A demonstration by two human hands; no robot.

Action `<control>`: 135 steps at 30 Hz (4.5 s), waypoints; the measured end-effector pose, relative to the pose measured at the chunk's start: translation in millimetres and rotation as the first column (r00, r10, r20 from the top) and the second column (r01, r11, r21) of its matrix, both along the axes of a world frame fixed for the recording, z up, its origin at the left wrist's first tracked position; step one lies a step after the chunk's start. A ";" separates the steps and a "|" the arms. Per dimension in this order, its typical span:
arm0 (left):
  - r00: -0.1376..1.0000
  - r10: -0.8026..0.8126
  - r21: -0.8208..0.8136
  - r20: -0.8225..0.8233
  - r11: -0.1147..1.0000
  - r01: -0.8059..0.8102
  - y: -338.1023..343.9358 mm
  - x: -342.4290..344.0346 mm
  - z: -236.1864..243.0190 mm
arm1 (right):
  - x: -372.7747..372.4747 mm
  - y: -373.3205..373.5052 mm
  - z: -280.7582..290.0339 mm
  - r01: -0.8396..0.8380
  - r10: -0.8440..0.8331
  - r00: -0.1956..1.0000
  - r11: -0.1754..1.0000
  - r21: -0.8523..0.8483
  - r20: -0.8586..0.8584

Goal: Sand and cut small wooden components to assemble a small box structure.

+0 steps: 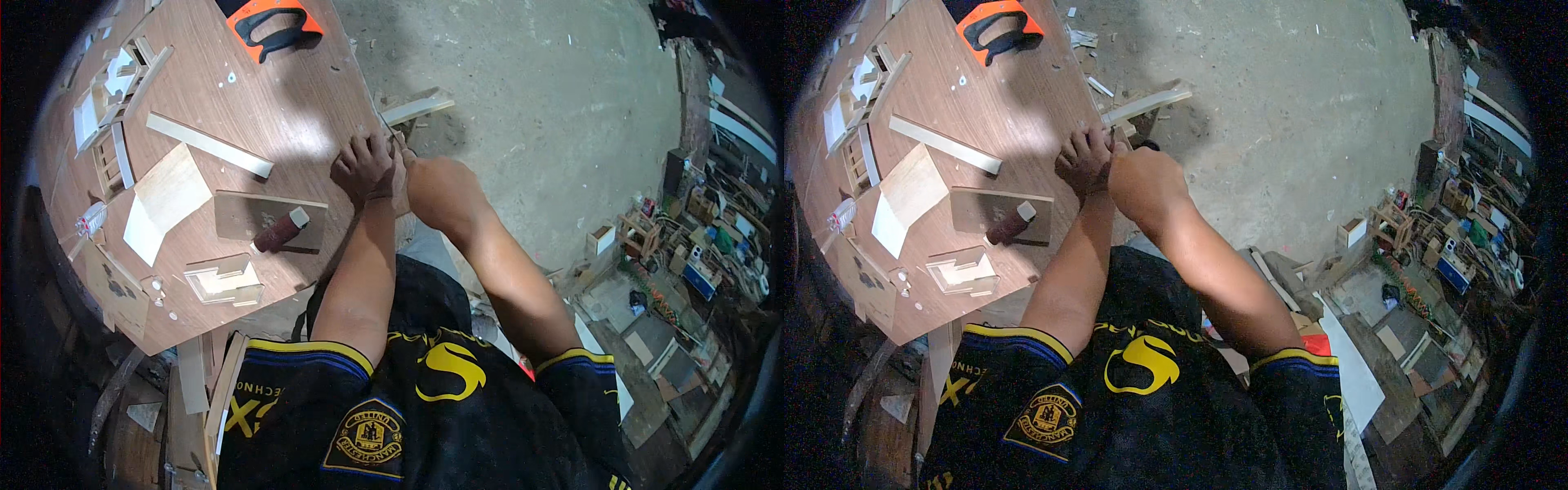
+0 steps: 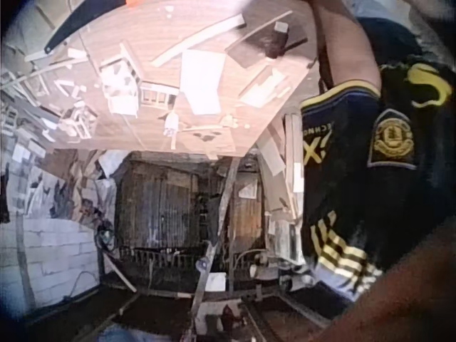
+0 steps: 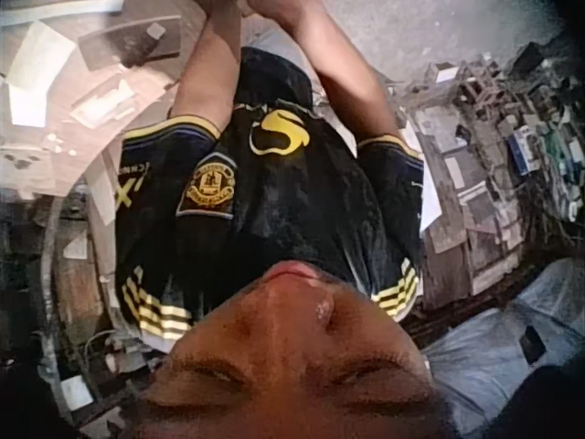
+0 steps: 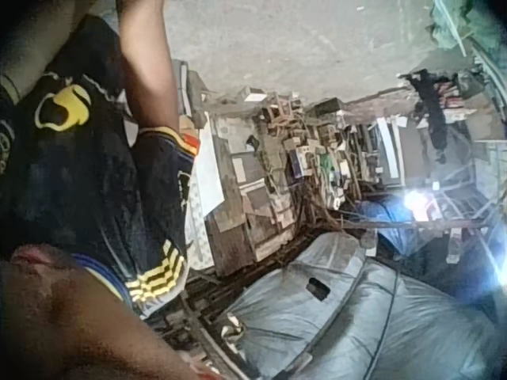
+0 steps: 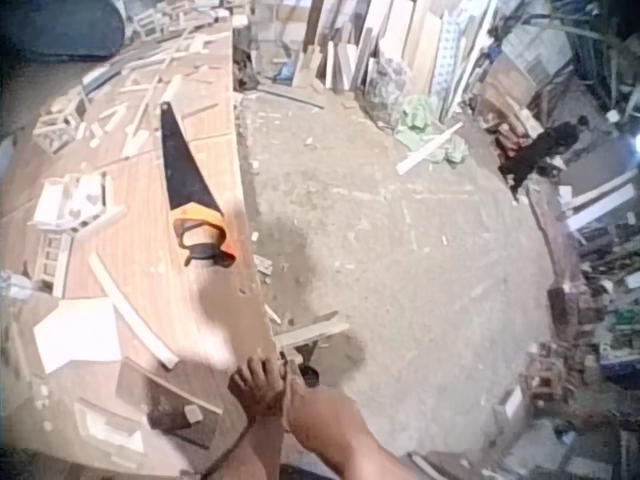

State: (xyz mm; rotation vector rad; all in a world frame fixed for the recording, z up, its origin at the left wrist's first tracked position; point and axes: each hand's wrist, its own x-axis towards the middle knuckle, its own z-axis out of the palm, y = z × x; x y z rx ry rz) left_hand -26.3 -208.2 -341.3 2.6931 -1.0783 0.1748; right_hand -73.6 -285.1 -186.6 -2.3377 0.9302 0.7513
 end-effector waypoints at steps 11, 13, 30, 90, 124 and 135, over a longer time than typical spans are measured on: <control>0.999 -0.001 -0.003 -0.051 1.000 0.001 3.8 -1.1 -0.6 | 5.2 4.8 0.9 0.038 -0.037 0.997 0.999 0.019 -0.069; 0.998 -0.001 0.017 -0.058 1.000 0.002 -1.0 -4.5 -0.9 | 1.5 6.1 -13.9 0.091 -0.090 0.994 0.996 0.008 -0.054; 0.999 0.021 -0.009 -0.048 1.000 -0.022 0.9 0.1 4.3 | 2.1 -0.1 5.9 0.042 -0.041 0.999 0.998 0.039 -0.032; 0.999 -0.009 -0.024 -0.053 1.000 0.008 -1.0 -1.2 -3.6 | 0.7 0.3 -22.9 0.050 -0.049 0.997 0.999 0.016 -0.062; 0.995 -0.005 0.013 -0.104 1.000 0.006 1.4 0.3 -4.4 | 6.7 -6.8 6.9 0.027 -0.014 0.989 0.996 0.086 -0.150; 0.996 0.001 0.004 -0.087 1.000 -0.001 1.8 -1.0 -10.3 | -3.1 3.8 28.1 0.188 -0.186 0.976 0.982 0.004 -0.115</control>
